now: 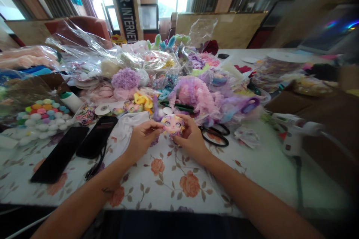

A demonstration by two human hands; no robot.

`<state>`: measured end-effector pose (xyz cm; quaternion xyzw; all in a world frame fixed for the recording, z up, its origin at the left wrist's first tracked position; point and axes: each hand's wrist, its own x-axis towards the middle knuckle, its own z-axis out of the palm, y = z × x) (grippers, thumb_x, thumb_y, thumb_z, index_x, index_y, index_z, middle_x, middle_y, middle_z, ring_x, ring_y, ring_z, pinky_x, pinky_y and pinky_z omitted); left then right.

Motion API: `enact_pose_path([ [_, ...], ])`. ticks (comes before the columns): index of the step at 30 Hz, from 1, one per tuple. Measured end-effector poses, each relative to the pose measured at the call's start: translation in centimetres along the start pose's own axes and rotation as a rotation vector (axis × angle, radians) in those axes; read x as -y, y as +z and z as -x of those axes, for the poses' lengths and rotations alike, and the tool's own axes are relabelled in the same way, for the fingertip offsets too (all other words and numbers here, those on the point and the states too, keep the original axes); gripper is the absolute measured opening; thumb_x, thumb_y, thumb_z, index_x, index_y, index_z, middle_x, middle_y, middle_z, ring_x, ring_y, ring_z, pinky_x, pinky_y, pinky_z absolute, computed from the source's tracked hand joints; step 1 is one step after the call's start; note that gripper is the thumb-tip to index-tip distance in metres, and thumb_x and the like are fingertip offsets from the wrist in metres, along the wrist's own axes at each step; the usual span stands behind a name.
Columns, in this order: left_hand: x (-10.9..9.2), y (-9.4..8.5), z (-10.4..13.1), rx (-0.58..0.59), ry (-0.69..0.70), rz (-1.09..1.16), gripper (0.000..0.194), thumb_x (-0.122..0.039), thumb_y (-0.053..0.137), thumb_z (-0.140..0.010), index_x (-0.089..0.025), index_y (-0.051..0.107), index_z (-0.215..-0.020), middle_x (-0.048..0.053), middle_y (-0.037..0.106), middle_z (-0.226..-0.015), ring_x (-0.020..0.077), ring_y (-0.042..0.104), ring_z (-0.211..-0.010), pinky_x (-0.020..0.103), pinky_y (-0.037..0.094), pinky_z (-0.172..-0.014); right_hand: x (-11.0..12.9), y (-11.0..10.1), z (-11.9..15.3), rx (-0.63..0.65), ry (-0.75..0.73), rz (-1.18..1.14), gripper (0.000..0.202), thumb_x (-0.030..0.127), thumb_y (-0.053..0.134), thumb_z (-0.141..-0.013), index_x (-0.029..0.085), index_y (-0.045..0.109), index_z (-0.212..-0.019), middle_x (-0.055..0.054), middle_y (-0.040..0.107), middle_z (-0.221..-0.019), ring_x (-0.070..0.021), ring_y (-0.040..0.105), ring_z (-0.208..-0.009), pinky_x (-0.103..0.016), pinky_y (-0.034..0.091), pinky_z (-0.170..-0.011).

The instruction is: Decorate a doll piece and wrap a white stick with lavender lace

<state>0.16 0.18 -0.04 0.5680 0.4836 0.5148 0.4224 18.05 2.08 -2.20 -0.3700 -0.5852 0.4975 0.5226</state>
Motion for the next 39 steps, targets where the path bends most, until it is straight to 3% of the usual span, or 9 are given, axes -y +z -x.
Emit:
enact_pose_path([
  [7, 0.5, -0.1, -0.2, -0.01, -0.027, 0.146, 0.021, -0.029, 0.073, -0.075, -0.019, 0.072, -0.092, 0.005, 0.073, -0.082, 0.0147, 0.065, -0.073, 0.025, 0.052, -0.062, 0.2, 0.0, 0.0, -0.033, 0.038, -0.084, 0.058, 0.021, 0.075, -0.064, 0.025, 0.049, -0.115, -0.004, 0.063, -0.102, -0.0178, 0.064, -0.078, -0.028, 0.054, -0.06],
  [14, 0.7, -0.4, -0.6, -0.097, -0.034, 0.145, 0.021, -0.031, 0.073, -0.075, -0.018, 0.071, -0.091, 0.004, 0.072, -0.091, 0.0133, 0.064, -0.077, 0.023, 0.051, -0.067, 0.3, 0.1, -0.1, -0.025, 0.018, -0.121, 0.058, 0.022, 0.077, -0.061, 0.026, 0.052, -0.112, -0.005, 0.063, -0.105, -0.0214, 0.065, -0.089, -0.034, 0.056, -0.076],
  [19, 1.1, -0.1, -0.7, 0.119, -0.118, 0.32, 0.037, -0.033, 0.069, -0.08, -0.025, 0.066, -0.116, 0.005, 0.064, -0.125, 0.0193, 0.06, -0.111, 0.028, 0.048, -0.093, 0.6, 0.1, -0.1, 0.009, 0.078, -0.22, 0.061, 0.02, 0.082, -0.057, 0.026, 0.052, -0.111, -0.003, 0.063, -0.101, -0.019, 0.066, -0.084, -0.031, 0.057, -0.071],
  [22, 1.3, 0.1, -0.5, 0.21, -0.139, 0.423, 0.043, -0.034, 0.066, -0.083, -0.025, 0.062, -0.125, 0.007, 0.062, -0.13, 0.0233, 0.057, -0.117, 0.035, 0.046, -0.099, 0.8, 0.1, -0.1, 0.033, 0.136, -0.267, 0.062, 0.021, 0.084, -0.057, 0.025, 0.052, -0.11, -0.002, 0.063, -0.1, -0.0165, 0.065, -0.08, -0.027, 0.057, -0.065],
  [27, 1.0, 0.3, -0.5, 0.222, -0.082, 0.435, 0.042, -0.034, 0.065, -0.084, -0.021, 0.061, -0.124, 0.008, 0.067, -0.119, 0.0223, 0.062, -0.108, 0.036, 0.047, -0.096, 1.0, -0.1, -0.2, 0.091, 0.202, -0.316, 0.06, 0.022, 0.085, -0.059, 0.026, 0.051, -0.108, -0.001, 0.063, -0.1, -0.0154, 0.065, -0.079, -0.027, 0.059, -0.065],
  [35, 0.5, 0.5, 0.0, 0.165, 0.03, 0.227, 0.037, -0.035, 0.06, -0.088, -0.02, 0.057, -0.121, 0.009, 0.069, -0.112, 0.0174, 0.065, -0.091, 0.029, 0.051, -0.08, 0.6, -0.1, 0.0, 0.157, 0.188, -0.352, 0.056, 0.023, 0.084, -0.063, 0.028, 0.051, -0.108, 0.0, 0.063, -0.095, -0.0159, 0.066, -0.079, -0.029, 0.059, -0.065],
  [39, 0.4, 0.7, 0.2, 0.145, 0.087, 0.206, 0.035, -0.036, 0.059, -0.087, -0.02, 0.056, -0.118, 0.009, 0.068, -0.111, 0.0189, 0.064, -0.097, 0.03, 0.05, -0.082, 0.3, -0.2, 0.1, 0.167, 0.154, -0.369, 0.054, 0.019, 0.085, -0.062, 0.027, 0.051, -0.104, 0.002, 0.065, -0.092, -0.0139, 0.065, -0.077, -0.027, 0.058, -0.068],
])
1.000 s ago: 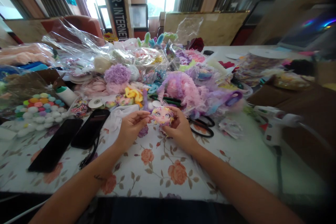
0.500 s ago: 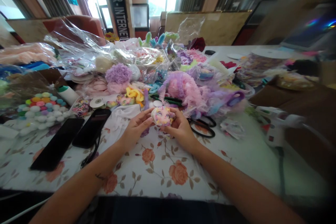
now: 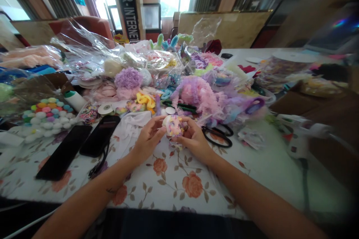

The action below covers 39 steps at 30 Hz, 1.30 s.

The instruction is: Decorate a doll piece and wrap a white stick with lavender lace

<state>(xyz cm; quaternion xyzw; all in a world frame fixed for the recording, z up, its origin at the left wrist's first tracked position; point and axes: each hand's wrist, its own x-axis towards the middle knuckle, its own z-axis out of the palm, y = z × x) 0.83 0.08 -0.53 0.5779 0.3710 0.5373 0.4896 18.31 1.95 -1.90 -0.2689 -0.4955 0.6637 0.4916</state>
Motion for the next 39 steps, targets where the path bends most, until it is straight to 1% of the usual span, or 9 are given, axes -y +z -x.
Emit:
enact_pose_path([
  [6, 0.05, 0.29, 0.16, -0.015, 0.052, -0.028, 0.031, -0.034, 0.059, -0.088, -0.02, 0.055, -0.115, 0.01, 0.064, -0.113, 0.0191, 0.061, -0.103, 0.032, 0.05, -0.087, -0.14, 0.15, 0.16, 0.015, -0.022, -0.009, 0.052, 0.015, 0.084, -0.062, 0.027, 0.053, -0.103, 0.003, 0.064, -0.089, -0.0111, 0.064, -0.072, -0.023, 0.056, -0.063],
  [12, 0.16, 0.25, 0.39, -0.015, 0.026, -0.027, 0.029, -0.032, 0.06, -0.087, -0.02, 0.054, -0.113, 0.009, 0.062, -0.113, 0.0186, 0.06, -0.103, 0.033, 0.049, -0.087, -0.21, 0.28, 0.2, 0.023, -0.052, -0.004, 0.05, 0.014, 0.084, -0.063, 0.026, 0.054, -0.101, 0.003, 0.064, -0.086, -0.0109, 0.064, -0.072, -0.022, 0.056, -0.062],
  [17, -0.37, 0.28, 0.22, -0.039, -0.004, 0.001, 0.029, -0.033, 0.062, -0.084, -0.019, 0.057, -0.109, 0.008, 0.065, -0.107, 0.0182, 0.062, -0.097, 0.03, 0.049, -0.083, -0.05, 0.4, 0.19, 0.003, -0.011, -0.007, 0.052, 0.016, 0.085, -0.061, 0.026, 0.053, -0.102, 0.002, 0.065, -0.088, -0.0118, 0.065, -0.072, -0.023, 0.057, -0.062],
  [20, -0.62, 0.47, 0.13, -0.067, -0.002, 0.036, 0.029, -0.037, 0.058, -0.086, -0.019, 0.059, -0.109, 0.007, 0.066, -0.103, 0.0175, 0.062, -0.092, 0.029, 0.049, -0.079, 0.01, 0.52, 0.13, -0.029, 0.025, -0.027, 0.054, 0.017, 0.085, -0.06, 0.026, 0.052, -0.102, 0.003, 0.065, -0.089, -0.0115, 0.065, -0.073, -0.023, 0.056, -0.064],
  [25, -0.48, 0.59, 0.13, -0.083, 0.004, 0.031, 0.027, -0.035, 0.058, -0.086, -0.019, 0.06, -0.108, 0.006, 0.066, -0.1, 0.0163, 0.061, -0.092, 0.029, 0.047, -0.081, -0.16, 0.6, 0.04, -0.014, 0.019, -0.035, 0.056, 0.017, 0.086, -0.059, 0.026, 0.051, -0.101, 0.004, 0.064, -0.086, -0.0113, 0.065, -0.069, -0.022, 0.055, -0.059],
  [28, -0.04, 0.24, 0.06, -0.048, -0.014, 0.081, 0.025, -0.032, 0.058, -0.087, -0.02, 0.059, -0.108, 0.005, 0.065, -0.102, 0.0154, 0.06, -0.092, 0.028, 0.046, -0.081, -0.2, 0.56, 0.04, -0.006, 0.001, -0.027, 0.055, 0.017, 0.086, -0.059, 0.027, 0.052, -0.101, 0.004, 0.064, -0.086, -0.0113, 0.064, -0.069, -0.023, 0.055, -0.06],
  [31, 0.23, -0.14, 0.0, 0.008, -0.077, 0.136, 0.024, -0.031, 0.06, -0.086, -0.021, 0.058, -0.107, 0.004, 0.065, -0.099, 0.0135, 0.059, -0.086, 0.026, 0.045, -0.076, -0.14, 0.47, 0.08, -0.017, -0.025, 0.003, 0.053, 0.017, 0.086, -0.059, 0.026, 0.054, -0.101, 0.003, 0.064, -0.087, -0.0116, 0.064, -0.071, -0.023, 0.055, -0.063],
  [34, 0.03, -0.16, 0.07, -0.001, -0.094, 0.099, 0.025, -0.033, 0.063, -0.084, -0.02, 0.058, -0.105, 0.005, 0.065, -0.098, 0.014, 0.059, -0.083, 0.025, 0.045, -0.071, -0.11, 0.35, 0.15, -0.034, -0.029, 0.041, 0.052, 0.019, 0.086, -0.058, 0.026, 0.056, -0.099, 0.002, 0.064, -0.087, -0.0131, 0.064, -0.071, -0.025, 0.056, -0.062],
  [39, -0.32, 0.01, 0.09, -0.025, -0.048, 0.046, 0.03, -0.036, 0.065, -0.083, -0.019, 0.06, -0.107, 0.008, 0.066, -0.104, 0.0173, 0.06, -0.093, 0.028, 0.047, -0.077, -0.2, 0.21, 0.18, -0.05, -0.026, 0.047, 0.055, 0.021, 0.087, -0.056, 0.026, 0.055, -0.1, 0.002, 0.064, -0.087, -0.0139, 0.064, -0.071, -0.026, 0.056, -0.061],
])
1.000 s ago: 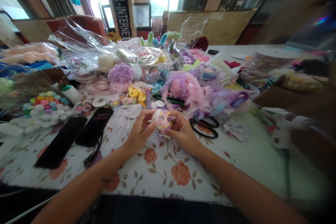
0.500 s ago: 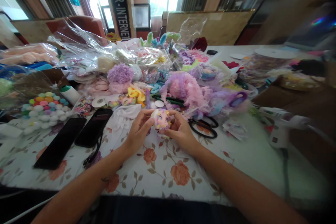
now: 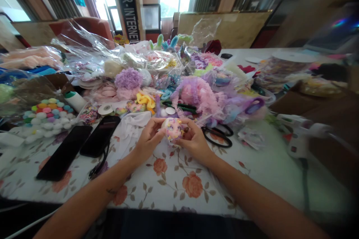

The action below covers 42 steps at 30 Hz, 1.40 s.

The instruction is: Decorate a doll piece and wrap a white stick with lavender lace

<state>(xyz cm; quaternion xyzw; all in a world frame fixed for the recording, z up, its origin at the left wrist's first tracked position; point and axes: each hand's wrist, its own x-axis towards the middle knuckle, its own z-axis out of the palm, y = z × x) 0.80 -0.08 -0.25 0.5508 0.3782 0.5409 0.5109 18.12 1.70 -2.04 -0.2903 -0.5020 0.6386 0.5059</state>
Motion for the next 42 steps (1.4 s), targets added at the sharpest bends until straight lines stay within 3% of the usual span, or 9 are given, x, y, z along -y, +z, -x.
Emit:
enact_pose_path([
  [8, 0.7, -0.4, -0.5, -0.011, -0.093, 0.194, 0.023, -0.035, 0.064, -0.085, -0.022, 0.065, -0.103, 0.002, 0.068, -0.09, 0.0114, 0.061, -0.078, 0.025, 0.049, -0.075, 0.0, 0.3, -0.2, 0.007, -0.018, 0.002, 0.056, 0.02, 0.086, -0.057, 0.026, 0.053, -0.101, 0.003, 0.062, -0.086, -0.0127, 0.064, -0.07, -0.025, 0.055, -0.059],
  [12, 0.4, -0.1, -0.4, -0.03, -0.082, 0.111, 0.024, -0.037, 0.063, -0.085, -0.022, 0.065, -0.104, 0.001, 0.066, -0.083, 0.0104, 0.058, -0.07, 0.024, 0.049, -0.071, -0.2, 0.5, 0.0, -0.039, -0.048, 0.062, 0.055, 0.023, 0.086, -0.058, 0.026, 0.054, -0.102, 0.0, 0.062, -0.091, -0.0151, 0.064, -0.073, -0.027, 0.056, -0.061],
  [18, 0.7, 0.0, -0.4, -0.031, -0.044, -0.025, 0.033, -0.041, 0.057, -0.088, -0.022, 0.061, -0.114, 0.004, 0.066, -0.097, 0.0145, 0.059, -0.083, 0.026, 0.047, -0.073, -0.8, 0.6, 0.3, -0.171, -0.211, 0.336, 0.052, 0.019, 0.08, -0.062, 0.027, 0.057, -0.108, -0.005, 0.062, -0.104, -0.0214, 0.062, -0.092, -0.033, 0.056, -0.074],
  [24, 1.5, 0.3, -0.3, -0.096, 0.081, -0.259, 0.031, -0.04, 0.046, -0.093, -0.023, 0.06, -0.116, 0.005, 0.065, -0.103, 0.0199, 0.058, -0.101, 0.032, 0.044, -0.088, -1.1, 0.5, 0.4, -0.214, -0.263, 0.559, 0.055, 0.018, 0.075, -0.064, 0.027, 0.057, -0.115, -0.004, 0.064, -0.098, -0.0214, 0.062, -0.085, -0.035, 0.054, -0.072],
  [30, 1.9, 0.5, 0.1, -0.12, 0.129, -0.395, 0.033, -0.038, 0.038, -0.097, -0.022, 0.054, -0.121, 0.005, 0.065, -0.103, 0.0185, 0.059, -0.094, 0.032, 0.043, -0.088, -0.7, 1.0, 0.6, -0.218, -0.283, 0.659, 0.055, 0.012, 0.071, -0.063, 0.026, 0.056, -0.114, 0.0, 0.064, -0.088, -0.0171, 0.06, -0.073, -0.032, 0.053, -0.067],
  [35, 1.3, 0.2, -0.2, -0.131, 0.026, -0.201, 0.035, -0.044, 0.047, -0.093, -0.023, 0.061, -0.117, 0.005, 0.065, -0.106, 0.0192, 0.059, -0.099, 0.031, 0.046, -0.087, -0.5, 1.2, 0.4, -0.198, -0.27, 0.522, 0.054, 0.014, 0.072, -0.064, 0.026, 0.055, -0.114, -0.001, 0.064, -0.089, -0.0168, 0.061, -0.075, -0.029, 0.054, -0.065],
  [39, 0.8, -0.4, -0.7, -0.118, -0.114, 0.027, 0.04, -0.047, 0.056, -0.088, -0.021, 0.063, -0.117, 0.006, 0.067, -0.099, 0.0167, 0.063, -0.086, 0.03, 0.052, -0.077, -0.7, 0.9, 0.1, -0.194, -0.229, 0.441, 0.055, 0.015, 0.073, -0.065, 0.027, 0.053, -0.115, -0.003, 0.062, -0.101, -0.0184, 0.062, -0.083, -0.031, 0.055, -0.071],
  [42, 0.6, -0.6, -0.8, -0.116, -0.136, 0.096, 0.041, -0.044, 0.064, -0.083, -0.019, 0.064, -0.115, 0.007, 0.068, -0.098, 0.0177, 0.064, -0.089, 0.031, 0.054, -0.077, -0.8, 0.6, -0.2, -0.202, -0.203, 0.378, 0.058, 0.018, 0.074, -0.065, 0.027, 0.052, -0.118, -0.006, 0.06, -0.108, -0.0203, 0.063, -0.088, -0.035, 0.056, -0.078],
])
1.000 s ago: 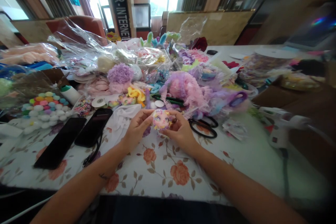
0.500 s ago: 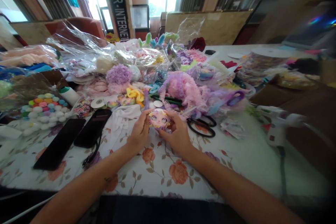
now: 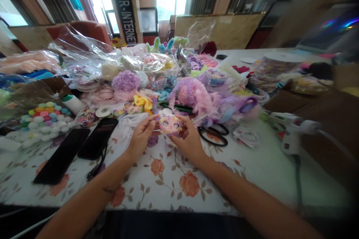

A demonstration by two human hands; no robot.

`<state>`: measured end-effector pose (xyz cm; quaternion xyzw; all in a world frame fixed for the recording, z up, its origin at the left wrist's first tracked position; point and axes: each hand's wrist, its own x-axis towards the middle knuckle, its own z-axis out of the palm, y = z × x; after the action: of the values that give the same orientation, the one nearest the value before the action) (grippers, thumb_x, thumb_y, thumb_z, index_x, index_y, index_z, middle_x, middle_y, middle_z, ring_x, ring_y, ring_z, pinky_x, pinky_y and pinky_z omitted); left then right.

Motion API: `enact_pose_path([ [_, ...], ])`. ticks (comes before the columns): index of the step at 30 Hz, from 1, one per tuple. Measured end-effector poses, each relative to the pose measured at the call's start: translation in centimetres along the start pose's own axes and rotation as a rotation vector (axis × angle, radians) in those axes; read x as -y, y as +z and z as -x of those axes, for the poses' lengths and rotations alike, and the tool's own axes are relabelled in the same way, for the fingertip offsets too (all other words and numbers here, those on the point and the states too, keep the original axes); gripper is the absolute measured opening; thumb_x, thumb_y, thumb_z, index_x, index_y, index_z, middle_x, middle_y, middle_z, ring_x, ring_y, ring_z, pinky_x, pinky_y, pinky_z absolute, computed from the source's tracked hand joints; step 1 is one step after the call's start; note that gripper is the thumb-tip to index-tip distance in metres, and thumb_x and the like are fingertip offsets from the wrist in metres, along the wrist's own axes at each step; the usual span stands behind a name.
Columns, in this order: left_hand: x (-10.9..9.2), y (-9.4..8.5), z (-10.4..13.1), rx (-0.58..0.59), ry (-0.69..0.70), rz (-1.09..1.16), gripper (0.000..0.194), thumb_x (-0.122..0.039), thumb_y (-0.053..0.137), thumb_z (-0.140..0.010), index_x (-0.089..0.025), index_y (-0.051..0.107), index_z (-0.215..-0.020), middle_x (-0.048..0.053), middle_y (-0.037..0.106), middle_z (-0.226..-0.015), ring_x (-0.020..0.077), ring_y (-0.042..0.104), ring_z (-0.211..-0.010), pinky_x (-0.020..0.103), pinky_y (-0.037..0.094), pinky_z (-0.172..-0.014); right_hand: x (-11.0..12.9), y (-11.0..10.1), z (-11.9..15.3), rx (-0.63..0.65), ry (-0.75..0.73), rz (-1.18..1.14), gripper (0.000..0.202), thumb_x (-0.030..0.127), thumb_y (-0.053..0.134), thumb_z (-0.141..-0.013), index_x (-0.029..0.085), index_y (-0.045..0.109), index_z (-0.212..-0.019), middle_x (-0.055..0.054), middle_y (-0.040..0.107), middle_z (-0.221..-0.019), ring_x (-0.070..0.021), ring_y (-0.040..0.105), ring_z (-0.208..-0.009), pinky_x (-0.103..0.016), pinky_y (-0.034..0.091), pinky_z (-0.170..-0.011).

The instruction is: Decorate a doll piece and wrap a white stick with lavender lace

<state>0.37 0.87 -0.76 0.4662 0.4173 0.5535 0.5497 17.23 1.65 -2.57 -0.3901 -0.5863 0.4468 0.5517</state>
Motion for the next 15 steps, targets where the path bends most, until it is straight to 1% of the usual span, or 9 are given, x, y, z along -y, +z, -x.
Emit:
enact_pose_path([
  [3, -0.1, 0.0, 0.0, 0.009, 0.015, -0.033, 0.04, -0.039, 0.069, -0.079, -0.019, 0.065, -0.113, 0.006, 0.068, -0.097, 0.0175, 0.064, -0.088, 0.03, 0.056, -0.074, -0.1, -0.1, -0.1, 0.01, 0.001, -0.012, 0.059, 0.016, 0.073, -0.065, 0.027, 0.052, -0.119, -0.006, 0.061, -0.108, -0.0209, 0.063, -0.089, -0.035, 0.055, -0.079],
  [6, -0.1, 0.0, 0.1, 0.017, 0.024, -0.069, 0.038, -0.034, 0.072, -0.077, -0.019, 0.065, -0.112, 0.005, 0.068, -0.096, 0.0158, 0.064, -0.085, 0.028, 0.055, -0.073, -0.1, -0.3, -0.1, 0.025, -0.041, 0.04, 0.058, 0.012, 0.07, -0.066, 0.027, 0.055, -0.119, -0.006, 0.06, -0.111, -0.0211, 0.062, -0.093, -0.035, 0.055, -0.081],
  [8, -0.2, 0.0, 0.2, 0.02, 0.036, -0.068, 0.039, -0.031, 0.074, -0.075, -0.021, 0.065, -0.112, 0.004, 0.067, -0.096, 0.0142, 0.064, -0.084, 0.026, 0.054, -0.074, -0.1, -0.5, -0.2, 0.037, -0.078, 0.082, 0.058, 0.012, 0.069, -0.067, 0.028, 0.056, -0.121, -0.006, 0.059, -0.114, -0.0213, 0.061, -0.096, -0.035, 0.054, -0.082],
  [10, -0.3, 0.0, 0.2, 0.027, 0.06, -0.071, 0.043, -0.029, 0.076, -0.073, -0.022, 0.065, -0.114, 0.004, 0.065, -0.101, 0.013, 0.063, -0.084, 0.025, 0.054, -0.074, -0.1, -0.9, -0.4, 0.048, -0.102, 0.116, 0.057, 0.014, 0.071, -0.067, 0.028, 0.058, -0.121, -0.006, 0.059, -0.115, -0.0216, 0.06, -0.097, -0.034, 0.054, -0.083],
  [13, -0.2, -0.1, 0.2, 0.058, 0.065, -0.08, 0.046, -0.029, 0.076, -0.073, -0.024, 0.065, -0.117, 0.005, 0.066, -0.106, 0.0135, 0.064, -0.083, 0.026, 0.053, -0.075, -0.2, -1.2, -0.6, 0.07, -0.078, 0.117, 0.058, 0.017, 0.074, -0.066, 0.028, 0.057, -0.12, -0.005, 0.061, -0.111, -0.0201, 0.061, -0.092, -0.033, 0.054, -0.08],
  [15, 0.0, -0.2, 0.1, 0.057, 0.051, -0.058, 0.041, -0.032, 0.074, -0.075, -0.023, 0.067, -0.115, 0.005, 0.068, -0.106, 0.0147, 0.064, -0.084, 0.028, 0.053, -0.077, -0.1, -1.2, -0.7, 0.075, -0.04, 0.082, 0.058, 0.018, 0.075, -0.065, 0.027, 0.055, -0.119, -0.004, 0.061, -0.107, -0.0183, 0.062, -0.086, -0.032, 0.054, -0.078],
])
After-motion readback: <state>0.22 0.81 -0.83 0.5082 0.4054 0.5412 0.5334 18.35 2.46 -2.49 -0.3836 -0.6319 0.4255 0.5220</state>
